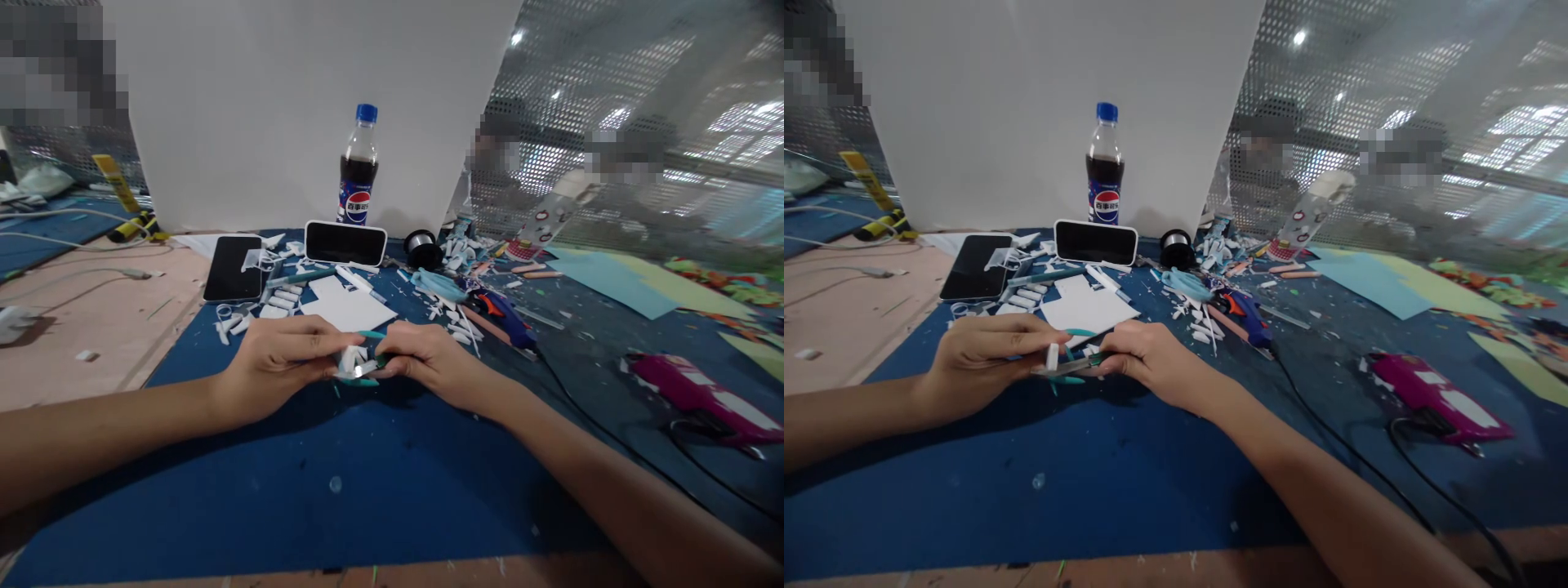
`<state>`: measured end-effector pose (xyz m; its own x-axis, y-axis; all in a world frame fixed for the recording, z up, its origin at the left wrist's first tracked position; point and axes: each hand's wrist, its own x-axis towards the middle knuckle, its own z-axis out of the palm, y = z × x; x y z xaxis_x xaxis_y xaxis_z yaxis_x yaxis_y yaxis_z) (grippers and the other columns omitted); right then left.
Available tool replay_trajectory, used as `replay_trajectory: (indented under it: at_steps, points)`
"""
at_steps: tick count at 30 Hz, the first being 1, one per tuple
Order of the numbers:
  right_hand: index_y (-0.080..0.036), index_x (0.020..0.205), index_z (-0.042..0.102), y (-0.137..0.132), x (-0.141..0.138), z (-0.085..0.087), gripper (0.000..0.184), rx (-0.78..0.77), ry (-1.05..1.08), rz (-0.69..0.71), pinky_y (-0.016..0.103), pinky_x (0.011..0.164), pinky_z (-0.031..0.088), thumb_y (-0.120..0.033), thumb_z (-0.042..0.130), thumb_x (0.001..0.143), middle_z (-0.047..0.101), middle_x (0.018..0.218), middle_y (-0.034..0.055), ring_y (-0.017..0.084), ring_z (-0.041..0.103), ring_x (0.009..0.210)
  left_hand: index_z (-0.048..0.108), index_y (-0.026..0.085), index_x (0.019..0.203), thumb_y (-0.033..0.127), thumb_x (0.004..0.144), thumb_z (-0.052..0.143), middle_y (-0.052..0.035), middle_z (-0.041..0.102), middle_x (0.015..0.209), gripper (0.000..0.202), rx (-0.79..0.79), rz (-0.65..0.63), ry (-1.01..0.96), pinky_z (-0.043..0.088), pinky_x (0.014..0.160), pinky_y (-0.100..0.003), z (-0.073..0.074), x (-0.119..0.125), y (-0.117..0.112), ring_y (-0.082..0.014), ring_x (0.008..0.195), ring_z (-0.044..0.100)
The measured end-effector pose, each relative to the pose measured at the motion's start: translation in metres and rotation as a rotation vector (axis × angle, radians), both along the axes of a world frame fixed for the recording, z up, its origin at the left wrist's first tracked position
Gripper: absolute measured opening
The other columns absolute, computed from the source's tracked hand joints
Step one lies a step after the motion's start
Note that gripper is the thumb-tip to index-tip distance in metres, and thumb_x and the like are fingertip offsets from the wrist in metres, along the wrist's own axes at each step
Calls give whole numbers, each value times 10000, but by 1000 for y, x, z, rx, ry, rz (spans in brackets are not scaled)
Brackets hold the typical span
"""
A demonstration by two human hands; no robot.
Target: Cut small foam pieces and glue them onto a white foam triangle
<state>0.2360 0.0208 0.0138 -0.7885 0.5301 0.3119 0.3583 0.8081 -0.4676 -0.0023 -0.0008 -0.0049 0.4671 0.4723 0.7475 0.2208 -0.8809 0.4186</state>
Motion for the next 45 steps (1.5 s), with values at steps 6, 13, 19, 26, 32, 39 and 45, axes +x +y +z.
replay_trajectory:
  at_steps: [6, 13, 19, 26, 32, 39, 45]
  points:
    - [-156, 816, 596, -2, -2, 1, 427, 0, -8, 8, 241, 644, 367, -479, 357, 960, 550, 716, 16, 133, 502, 708, 666, 251, 1125, 135, 880, 601, -24, 686, 852, 278, -30, -16, 15, 496, 616, -154, -1, -1, -1, -87, 700, 637]
    - [-161, 827, 600, -5, -4, 2, 449, 1, -6, -8, 248, 633, 367, -512, 348, 948, 562, 718, 21, 139, 514, 703, 632, 288, 1186, 85, 877, 575, -26, 658, 853, 375, -31, -59, -6, 501, 600, -167, -3, -1, 0, -92, 691, 623]
    - [-147, 804, 601, -7, -6, 3, 458, 21, 18, 0, 240, 606, 360, -501, 349, 947, 562, 693, 26, 137, 506, 677, 650, 268, 1154, 88, 884, 564, -25, 652, 834, 336, -5, -29, 10, 488, 580, -163, -1, 1, -2, -85, 667, 620]
    - [-152, 797, 608, -4, -6, -1, 476, 70, 36, 3, 239, 586, 354, -523, 347, 941, 555, 682, 21, 133, 494, 657, 661, 223, 1136, 77, 886, 553, -35, 647, 834, 309, -34, -46, 25, 480, 583, -161, -3, 0, -1, -81, 667, 610]
    - [-150, 792, 619, -7, -8, -1, 485, 57, 42, -27, 234, 575, 350, -536, 359, 929, 545, 683, 19, 126, 489, 640, 653, 254, 1159, 76, 877, 569, -34, 646, 841, 344, -78, -59, -2, 473, 577, -164, -6, 1, -1, -84, 666, 606]
    - [-157, 756, 607, -7, -8, -3, 537, 29, 40, -38, 235, 572, 343, -584, 323, 916, 513, 681, 19, 132, 480, 644, 655, 251, 1164, 126, 899, 553, -40, 653, 833, 310, -82, -84, 14, 488, 577, -171, -7, 0, -1, -92, 663, 611]
    - [-165, 750, 598, -5, -8, -6, 477, -3, 74, -27, 230, 584, 343, -553, 377, 918, 498, 682, 3, 124, 474, 643, 635, 294, 1193, 117, 879, 585, -36, 657, 868, 364, -164, -144, -22, 517, 619, -187, -9, -2, 0, -105, 717, 634]
